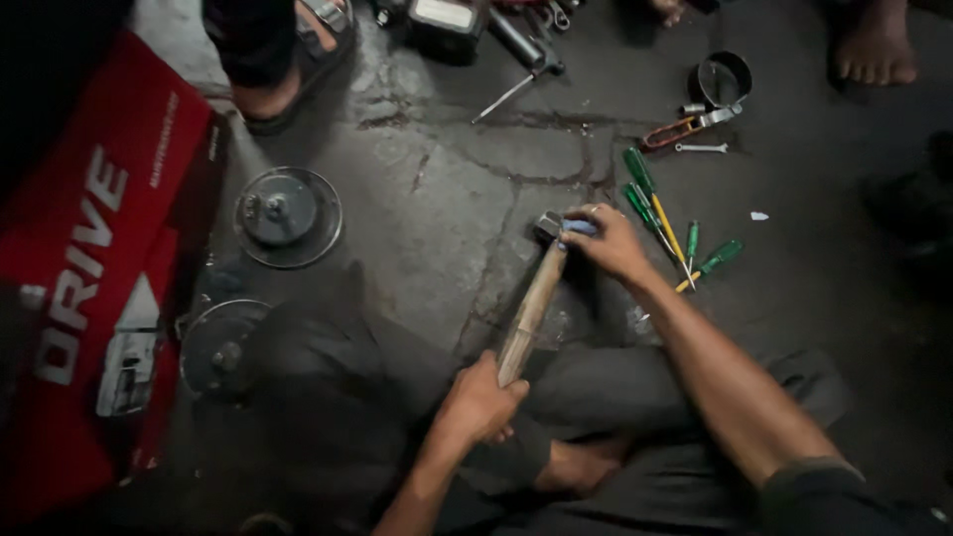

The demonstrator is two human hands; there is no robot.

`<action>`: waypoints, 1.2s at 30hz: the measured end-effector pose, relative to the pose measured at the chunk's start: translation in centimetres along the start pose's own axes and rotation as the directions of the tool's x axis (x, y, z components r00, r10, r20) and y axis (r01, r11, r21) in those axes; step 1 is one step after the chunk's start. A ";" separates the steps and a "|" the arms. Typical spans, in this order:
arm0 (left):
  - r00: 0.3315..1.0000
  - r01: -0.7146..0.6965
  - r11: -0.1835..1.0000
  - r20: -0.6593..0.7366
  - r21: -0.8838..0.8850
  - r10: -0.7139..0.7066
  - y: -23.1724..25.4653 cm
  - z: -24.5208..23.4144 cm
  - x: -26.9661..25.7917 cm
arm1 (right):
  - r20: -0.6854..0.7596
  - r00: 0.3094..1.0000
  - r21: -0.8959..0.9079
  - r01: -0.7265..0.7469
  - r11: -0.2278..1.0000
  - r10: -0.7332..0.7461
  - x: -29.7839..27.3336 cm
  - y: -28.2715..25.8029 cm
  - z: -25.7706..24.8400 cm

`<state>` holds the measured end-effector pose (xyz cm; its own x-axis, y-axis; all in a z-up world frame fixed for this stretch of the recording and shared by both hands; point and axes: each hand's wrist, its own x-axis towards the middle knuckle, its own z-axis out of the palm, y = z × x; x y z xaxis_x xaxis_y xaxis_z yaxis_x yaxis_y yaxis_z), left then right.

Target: The person sits on the floor and wipes various tools with a blue cloth. They clean a pair of pliers, several screwdrivers, a hammer, and a small metal tool, placing each item on the floor after wiping it.

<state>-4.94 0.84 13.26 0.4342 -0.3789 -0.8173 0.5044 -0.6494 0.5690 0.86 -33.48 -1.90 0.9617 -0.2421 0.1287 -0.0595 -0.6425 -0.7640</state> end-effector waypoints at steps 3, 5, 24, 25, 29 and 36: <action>1.000 0.003 1.000 0.007 -0.013 -0.003 0.4 -0.1 -0.2 | -0.005 1.000 -0.124 0.026 0.992 -0.027 0.5 0.9 2.0; 1.000 0.015 1.000 0.011 -0.015 -0.014 0.5 -0.3 -0.6 | -0.083 0.995 -0.130 -0.069 0.989 0.059 1.1 1.3 3.4; 0.995 -0.035 0.970 0.078 -0.241 0.055 -1.5 -0.4 1.3 | -0.049 0.695 -0.339 -0.687 0.642 0.717 -0.2 5.3 -15.3; 0.997 -0.020 0.971 0.067 -0.237 0.037 -1.3 -0.4 1.1 | -0.046 0.680 -0.422 -0.677 0.603 0.732 -0.8 7.2 -15.6; 0.997 -0.024 0.968 0.068 -0.251 0.043 -0.9 -0.4 0.4 | -0.098 0.721 -0.609 -0.589 0.531 0.686 -1.4 15.2 -12.7; 0.993 -0.025 0.978 0.106 -0.207 0.048 -0.3 -0.8 0.6 | -0.252 0.741 -0.033 -0.650 0.759 0.623 -0.6 9.6 -12.9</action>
<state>-4.27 1.34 12.68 0.3759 -0.4773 -0.7943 0.6369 -0.4895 0.5956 -3.76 -48.89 -1.14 0.6075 -0.7630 -0.2209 -0.6789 -0.3545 -0.6429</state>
